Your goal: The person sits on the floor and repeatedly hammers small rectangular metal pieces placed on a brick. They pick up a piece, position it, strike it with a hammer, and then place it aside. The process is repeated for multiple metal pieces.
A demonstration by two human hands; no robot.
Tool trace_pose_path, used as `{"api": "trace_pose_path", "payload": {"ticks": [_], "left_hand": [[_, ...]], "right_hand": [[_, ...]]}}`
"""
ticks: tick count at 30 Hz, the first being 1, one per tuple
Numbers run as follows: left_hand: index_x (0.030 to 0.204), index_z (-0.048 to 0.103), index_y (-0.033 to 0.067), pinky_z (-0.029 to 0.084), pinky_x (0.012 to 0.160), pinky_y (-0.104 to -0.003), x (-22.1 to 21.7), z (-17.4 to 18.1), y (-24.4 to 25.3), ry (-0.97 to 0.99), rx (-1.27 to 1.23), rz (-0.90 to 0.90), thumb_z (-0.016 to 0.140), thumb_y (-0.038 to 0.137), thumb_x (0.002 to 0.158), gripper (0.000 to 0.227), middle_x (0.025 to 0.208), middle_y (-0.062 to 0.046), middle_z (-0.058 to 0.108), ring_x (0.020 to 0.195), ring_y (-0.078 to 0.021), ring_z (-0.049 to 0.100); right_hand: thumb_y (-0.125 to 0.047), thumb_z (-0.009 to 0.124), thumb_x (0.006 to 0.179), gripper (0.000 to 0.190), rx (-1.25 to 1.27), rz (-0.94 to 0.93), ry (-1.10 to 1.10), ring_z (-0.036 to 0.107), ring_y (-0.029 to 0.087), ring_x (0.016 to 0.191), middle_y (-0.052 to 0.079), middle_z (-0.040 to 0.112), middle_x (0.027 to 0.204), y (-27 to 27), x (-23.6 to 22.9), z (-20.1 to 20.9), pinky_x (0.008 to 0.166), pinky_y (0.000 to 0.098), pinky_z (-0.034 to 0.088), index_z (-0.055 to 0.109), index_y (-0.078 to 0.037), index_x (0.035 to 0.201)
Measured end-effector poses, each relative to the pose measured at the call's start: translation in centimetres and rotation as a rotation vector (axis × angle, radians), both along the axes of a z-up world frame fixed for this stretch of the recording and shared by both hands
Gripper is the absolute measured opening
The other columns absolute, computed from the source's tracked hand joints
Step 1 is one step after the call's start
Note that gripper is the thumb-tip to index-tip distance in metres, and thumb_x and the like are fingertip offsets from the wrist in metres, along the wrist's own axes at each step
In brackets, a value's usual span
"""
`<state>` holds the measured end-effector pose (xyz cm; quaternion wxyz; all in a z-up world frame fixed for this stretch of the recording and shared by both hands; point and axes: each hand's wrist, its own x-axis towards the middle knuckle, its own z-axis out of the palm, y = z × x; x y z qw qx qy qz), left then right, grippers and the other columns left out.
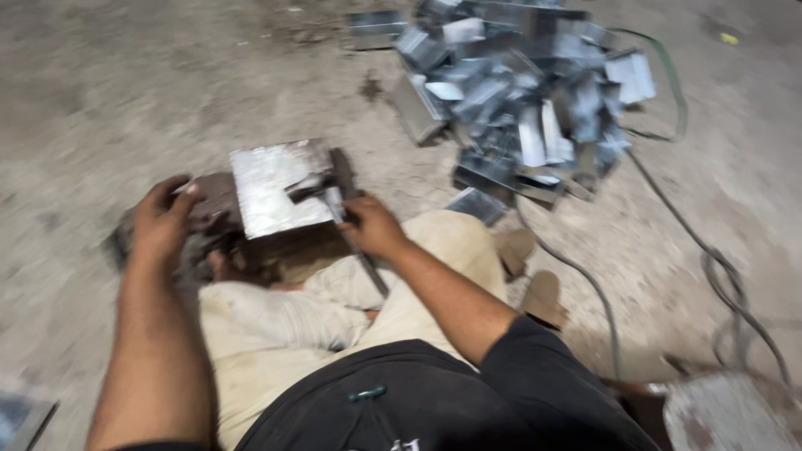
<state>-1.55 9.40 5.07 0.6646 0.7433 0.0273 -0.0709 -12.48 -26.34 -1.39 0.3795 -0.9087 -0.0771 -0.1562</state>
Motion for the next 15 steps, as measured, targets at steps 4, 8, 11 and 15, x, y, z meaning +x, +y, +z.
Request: {"api": "trace_pose_path", "payload": {"ticks": [4, 8, 11, 15], "left_hand": [[0.135, 0.065, 0.0059, 0.057, 0.07, -0.033, 0.9, -2.3, 3.8, -0.038, 0.15, 0.147, 0.071, 0.026, 0.094, 0.046, 0.113, -0.01, 0.071, 0.09, -0.0194, 0.066], [0.131, 0.065, 0.0052, 0.057, 0.091, -0.039, 1.5, -4.5, 9.5, -0.191, 0.318, 0.43, 0.077, 0.033, 0.09, 0.051, 0.118, -0.015, 0.073, 0.106, -0.0275, 0.071], [0.142, 0.058, 0.0128, 0.044, 0.108, -0.051, -0.8, -5.4, 15.0, 0.056, 0.697, 0.74, 0.076, 0.039, 0.088, 0.062, 0.146, -0.017, 0.055, 0.133, -0.0386, 0.05], [0.156, 0.038, 0.0156, 0.028, 0.117, -0.062, -6.5, -6.3, 21.4, 0.41, 0.806, 0.833, 0.073, 0.042, 0.082, 0.085, 0.163, -0.015, 0.028, 0.148, -0.0414, 0.027]], "right_hand": [[-0.027, 0.081, 0.087, 0.048, -0.043, 0.02, 0.021, 0.063, 0.037, 0.118, 0.02, 0.069, 0.123, -1.3, 1.5, -1.7, 0.104, 0.0436, 0.05, 0.068, -0.004, 0.127], [-0.021, 0.078, 0.087, 0.047, -0.055, 0.071, -0.068, 0.065, 0.039, 0.112, 0.021, 0.07, 0.12, -0.8, 2.0, 0.9, 0.1, 0.045, 0.051, 0.068, -0.005, 0.13], [-0.018, 0.079, 0.088, 0.044, -0.057, 0.091, -0.005, 0.067, 0.037, 0.099, 0.02, 0.071, 0.114, 1.4, 2.0, 4.8, 0.091, 0.042, 0.054, 0.069, -0.005, 0.129], [-0.013, 0.078, 0.09, 0.041, 0.045, 0.212, -0.092, 0.07, 0.032, 0.109, 0.019, 0.071, 0.121, 5.8, 1.8, 8.4, 0.095, 0.0387, 0.055, 0.069, -0.004, 0.129]]}}
